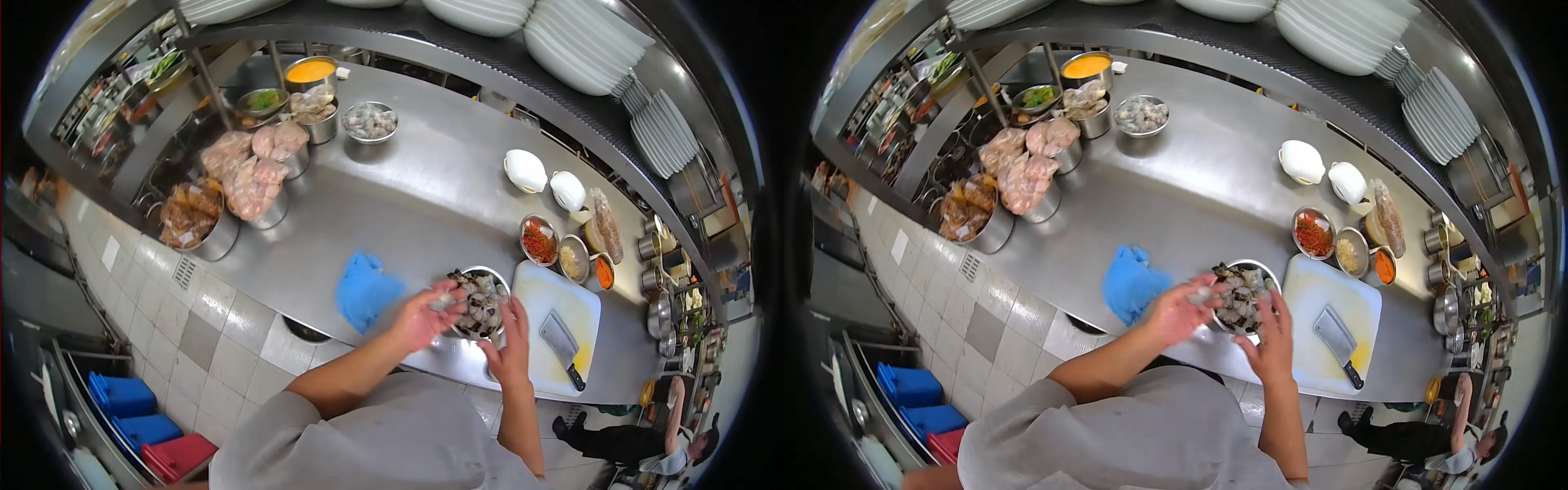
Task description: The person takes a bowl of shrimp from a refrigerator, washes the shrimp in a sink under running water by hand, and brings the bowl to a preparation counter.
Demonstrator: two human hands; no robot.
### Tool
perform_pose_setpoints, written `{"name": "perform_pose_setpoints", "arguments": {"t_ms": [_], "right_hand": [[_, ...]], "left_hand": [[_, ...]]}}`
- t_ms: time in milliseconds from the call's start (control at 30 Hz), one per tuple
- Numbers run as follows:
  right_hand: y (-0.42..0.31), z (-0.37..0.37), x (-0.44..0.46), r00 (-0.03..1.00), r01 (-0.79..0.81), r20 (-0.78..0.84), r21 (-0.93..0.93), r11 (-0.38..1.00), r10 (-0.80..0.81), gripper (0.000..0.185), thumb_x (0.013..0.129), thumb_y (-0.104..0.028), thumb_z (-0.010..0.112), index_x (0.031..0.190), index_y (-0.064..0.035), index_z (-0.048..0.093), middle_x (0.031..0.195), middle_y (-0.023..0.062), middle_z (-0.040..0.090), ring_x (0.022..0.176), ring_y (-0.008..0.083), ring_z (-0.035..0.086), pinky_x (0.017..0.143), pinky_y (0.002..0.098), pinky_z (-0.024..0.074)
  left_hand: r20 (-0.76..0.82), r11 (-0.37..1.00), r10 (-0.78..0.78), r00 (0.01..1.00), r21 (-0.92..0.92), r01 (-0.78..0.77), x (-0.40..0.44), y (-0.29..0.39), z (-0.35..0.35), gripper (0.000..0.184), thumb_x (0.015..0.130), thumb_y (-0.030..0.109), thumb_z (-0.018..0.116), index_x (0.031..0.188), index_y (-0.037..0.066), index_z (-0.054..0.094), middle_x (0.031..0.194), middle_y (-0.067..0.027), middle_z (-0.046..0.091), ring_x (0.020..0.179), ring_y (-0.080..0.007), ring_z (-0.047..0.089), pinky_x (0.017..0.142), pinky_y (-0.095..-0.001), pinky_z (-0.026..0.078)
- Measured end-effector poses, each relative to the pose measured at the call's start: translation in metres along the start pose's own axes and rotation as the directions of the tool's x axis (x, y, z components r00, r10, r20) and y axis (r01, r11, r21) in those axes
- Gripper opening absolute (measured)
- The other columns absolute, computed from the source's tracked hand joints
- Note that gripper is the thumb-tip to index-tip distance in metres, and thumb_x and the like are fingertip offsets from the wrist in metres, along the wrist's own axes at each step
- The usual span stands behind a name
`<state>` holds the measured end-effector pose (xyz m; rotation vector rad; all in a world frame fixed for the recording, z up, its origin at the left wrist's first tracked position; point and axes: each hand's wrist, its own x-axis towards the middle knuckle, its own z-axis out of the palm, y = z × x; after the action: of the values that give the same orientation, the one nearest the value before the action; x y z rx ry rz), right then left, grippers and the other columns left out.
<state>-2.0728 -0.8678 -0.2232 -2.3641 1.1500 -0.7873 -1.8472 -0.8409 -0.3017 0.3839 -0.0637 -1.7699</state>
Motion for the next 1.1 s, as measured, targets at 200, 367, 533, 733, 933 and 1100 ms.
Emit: {"name": "perform_pose_setpoints", "arguments": {"t_ms": [200,367,533,733,933,1100], "right_hand": [[0.158,0.046,-0.111,0.885,-0.454,-0.304,-0.403,0.794,0.352,0.067,0.092,-0.034,0.071,0.150,-0.0104,0.048,0.156,0.0268,0.036,0.142,0.0472,0.037,0.117,0.0538,0.0315],[0.147,0.041,-0.107,0.840,-0.543,-0.306,-0.456,0.705,0.449,0.062,0.093,-0.037,0.067,0.149,-0.0137,0.051,0.157,0.0264,0.037,0.143,0.0463,0.035,0.117,0.0544,0.0304],[0.152,0.040,-0.108,0.811,-0.584,-0.344,-0.406,0.704,0.474,0.060,0.092,-0.033,0.069,0.147,-0.0133,0.054,0.156,0.0262,0.039,0.142,0.0464,0.037,0.117,0.0540,0.0310],[0.150,0.033,-0.107,0.810,-0.578,-0.360,-0.361,0.732,0.462,0.056,0.091,-0.030,0.069,0.143,-0.0121,0.057,0.153,0.0252,0.044,0.140,0.0461,0.041,0.116,0.0533,0.0325],[0.158,0.035,-0.112,0.813,-0.570,-0.387,-0.383,0.727,0.435,0.052,0.091,-0.030,0.069,0.139,-0.0112,0.060,0.150,0.0230,0.048,0.138,0.0451,0.044,0.114,0.0518,0.0358],[0.163,0.037,-0.117,0.802,-0.575,-0.422,-0.352,0.739,0.423,0.049,0.091,-0.030,0.070,0.135,-0.0103,0.063,0.147,0.0228,0.051,0.136,0.0448,0.047,0.112,0.0517,0.0384]], "left_hand": [[-0.189,0.758,0.481,0.856,0.580,-0.298,0.063,0.155,-0.037,0.029,0.103,0.023,0.060,0.126,0.006,0.058,0.109,-0.0091,0.067,0.088,-0.0172,0.065,0.078,-0.0311,0.056],[0.193,-0.025,0.720,0.666,0.967,-0.252,0.142,0.289,0.043,0.031,0.102,0.017,0.057,0.128,0.001,0.061,0.104,-0.0098,0.069,0.089,-0.0191,0.067,0.077,-0.0332,0.053],[0.756,-0.838,0.517,0.401,0.542,0.058,0.263,0.398,0.030,0.048,0.092,0.021,0.068,0.135,0.000,0.058,0.131,-0.0290,0.058,0.124,-0.0397,0.055,0.105,-0.0469,0.042],[0.296,-0.885,0.443,0.846,0.295,0.360,0.272,0.328,-0.031,0.075,0.088,0.044,0.074,0.145,0.001,0.051,0.158,-0.0334,0.031,0.148,-0.0435,0.030,0.120,-0.0544,0.024],[0.109,-0.310,0.085,0.990,0.948,-0.078,0.156,0.188,-0.050,0.053,0.097,0.030,0.069,0.138,0.000,0.059,0.120,-0.0178,0.072,0.111,-0.0272,0.069,0.096,-0.0377,0.053],[-0.227,-0.360,-0.278,0.933,0.926,0.118,0.029,0.122,-0.015,0.045,0.096,0.020,0.071,0.134,-0.002,0.061,0.097,-0.0073,0.072,0.085,-0.0127,0.066,0.077,-0.0299,0.054]]}}
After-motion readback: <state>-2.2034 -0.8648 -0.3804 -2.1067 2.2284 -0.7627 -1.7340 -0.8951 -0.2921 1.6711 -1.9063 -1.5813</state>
